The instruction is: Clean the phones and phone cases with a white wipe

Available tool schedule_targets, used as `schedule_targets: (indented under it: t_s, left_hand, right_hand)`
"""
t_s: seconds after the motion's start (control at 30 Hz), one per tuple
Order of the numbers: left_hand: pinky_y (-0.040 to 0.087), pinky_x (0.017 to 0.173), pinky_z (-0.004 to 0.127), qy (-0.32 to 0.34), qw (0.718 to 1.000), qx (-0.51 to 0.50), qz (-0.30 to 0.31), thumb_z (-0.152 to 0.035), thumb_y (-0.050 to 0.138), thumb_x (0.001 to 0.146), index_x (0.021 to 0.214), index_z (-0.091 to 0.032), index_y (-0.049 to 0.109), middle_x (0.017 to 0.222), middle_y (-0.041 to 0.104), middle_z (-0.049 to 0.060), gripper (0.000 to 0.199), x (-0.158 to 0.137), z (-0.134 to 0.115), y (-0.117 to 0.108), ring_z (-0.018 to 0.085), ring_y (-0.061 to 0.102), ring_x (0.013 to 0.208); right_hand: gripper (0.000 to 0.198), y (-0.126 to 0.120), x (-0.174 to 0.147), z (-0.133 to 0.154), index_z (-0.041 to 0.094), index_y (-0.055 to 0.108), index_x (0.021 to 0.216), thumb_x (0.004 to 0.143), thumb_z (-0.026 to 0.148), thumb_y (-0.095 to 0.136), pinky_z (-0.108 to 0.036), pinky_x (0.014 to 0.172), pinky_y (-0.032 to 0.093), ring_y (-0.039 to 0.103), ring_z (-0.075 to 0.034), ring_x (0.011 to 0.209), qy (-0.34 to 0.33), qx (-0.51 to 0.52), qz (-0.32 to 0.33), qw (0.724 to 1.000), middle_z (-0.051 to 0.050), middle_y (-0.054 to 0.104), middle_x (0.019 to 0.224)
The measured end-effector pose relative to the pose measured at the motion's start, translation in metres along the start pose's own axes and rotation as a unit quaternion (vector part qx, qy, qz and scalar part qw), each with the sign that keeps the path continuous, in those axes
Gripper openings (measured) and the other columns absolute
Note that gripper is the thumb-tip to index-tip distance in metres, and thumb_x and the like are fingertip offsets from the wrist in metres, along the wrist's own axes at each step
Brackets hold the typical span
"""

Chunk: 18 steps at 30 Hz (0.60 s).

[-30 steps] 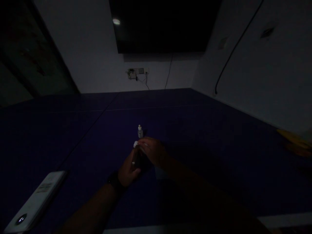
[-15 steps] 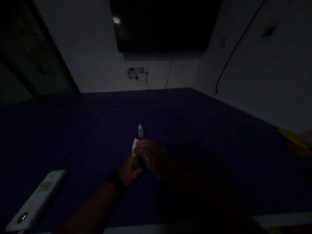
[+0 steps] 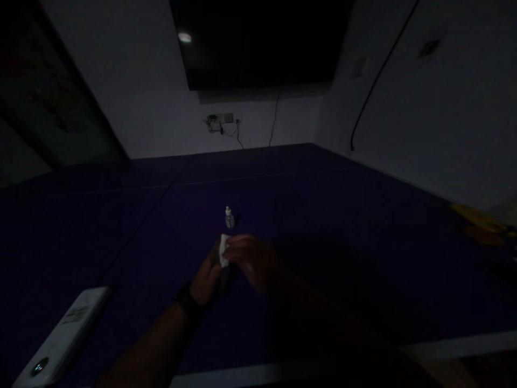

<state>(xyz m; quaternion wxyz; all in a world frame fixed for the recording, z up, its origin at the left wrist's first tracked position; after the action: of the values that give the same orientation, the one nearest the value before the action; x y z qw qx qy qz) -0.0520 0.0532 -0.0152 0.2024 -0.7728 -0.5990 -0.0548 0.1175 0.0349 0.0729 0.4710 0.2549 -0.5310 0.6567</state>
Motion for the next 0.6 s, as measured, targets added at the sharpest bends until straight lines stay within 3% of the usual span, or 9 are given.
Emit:
schedule_targets:
  t_s: [0.1,0.2,0.3,0.43,0.53,0.6]
  left_hand:
    - [0.054,0.089,0.043,-0.068,0.997,-0.041,-0.002,-0.078,0.016,0.094,0.135,-0.012,0.055,0.121,0.069,0.019,0.087,-0.002,-0.003,-0.007,0.029,0.069,0.105]
    - [0.055,0.075,0.037,-0.135,0.99,-0.034,-0.009,-0.076,0.021,0.095,0.119,-0.008,0.064,0.102,0.074,0.018,0.084,-0.001,-0.005,-0.02,0.026,0.072,0.086]
    - [0.053,0.066,0.034,-0.199,0.979,0.037,-0.03,-0.078,0.032,0.092,0.096,-0.007,0.069,0.086,0.074,0.016,0.08,0.001,-0.005,-0.036,0.026,0.071,0.074]
    - [0.053,0.082,0.038,-0.208,0.965,0.143,-0.075,-0.072,0.04,0.091,0.109,-0.013,0.068,0.106,0.075,0.016,0.067,0.004,-0.005,-0.052,0.032,0.069,0.103]
    - [0.044,0.102,0.042,-0.201,0.947,0.227,-0.104,-0.062,0.045,0.093,0.122,-0.017,0.062,0.13,0.066,0.017,0.057,0.006,-0.004,-0.06,0.034,0.055,0.13]
    - [0.039,0.109,0.045,-0.193,0.937,0.27,-0.104,-0.056,0.047,0.093,0.125,-0.017,0.06,0.136,0.062,0.017,0.052,0.006,-0.004,-0.062,0.034,0.052,0.134]
  right_hand:
    - [0.026,-0.031,-0.016,-0.035,0.022,0.073,0.098,0.1,0.034,0.051,-0.038,0.09,0.055,0.07,-0.022,0.101,0.219,-0.025,-0.107,0.97,-0.007,0.075,0.105]
    - [0.034,-0.054,-0.044,-0.071,0.02,0.075,0.096,0.092,0.046,0.052,-0.038,0.083,0.055,0.07,-0.024,0.091,0.416,-0.057,-0.148,0.896,-0.007,0.077,0.097]
    - [0.035,-0.064,-0.063,-0.093,0.02,0.076,0.089,0.085,0.048,0.056,-0.037,0.077,0.055,0.071,-0.025,0.084,0.455,-0.058,-0.14,0.877,-0.008,0.077,0.091]
    - [0.037,-0.069,-0.075,-0.106,0.02,0.076,0.088,0.085,0.05,0.054,-0.037,0.076,0.055,0.071,-0.024,0.083,0.461,-0.058,-0.128,0.876,-0.007,0.077,0.091]
    - [0.037,-0.071,-0.078,-0.11,0.02,0.076,0.091,0.088,0.048,0.052,-0.036,0.076,0.055,0.071,-0.023,0.083,0.451,-0.061,-0.115,0.883,-0.007,0.077,0.09]
    - [0.036,-0.07,-0.077,-0.111,0.02,0.075,0.093,0.091,0.046,0.051,-0.036,0.079,0.054,0.071,-0.023,0.085,0.427,-0.058,-0.097,0.897,-0.007,0.077,0.092]
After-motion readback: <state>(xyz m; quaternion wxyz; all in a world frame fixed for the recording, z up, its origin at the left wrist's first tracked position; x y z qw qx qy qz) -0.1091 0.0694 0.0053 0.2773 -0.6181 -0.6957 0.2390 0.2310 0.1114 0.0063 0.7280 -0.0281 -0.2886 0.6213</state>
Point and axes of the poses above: each hand's wrist, its own x-axis towards the middle knuckle, its own y-axis out of the palm, z = x × y, the point moved 3 cm from there along x, towards the middle knuckle
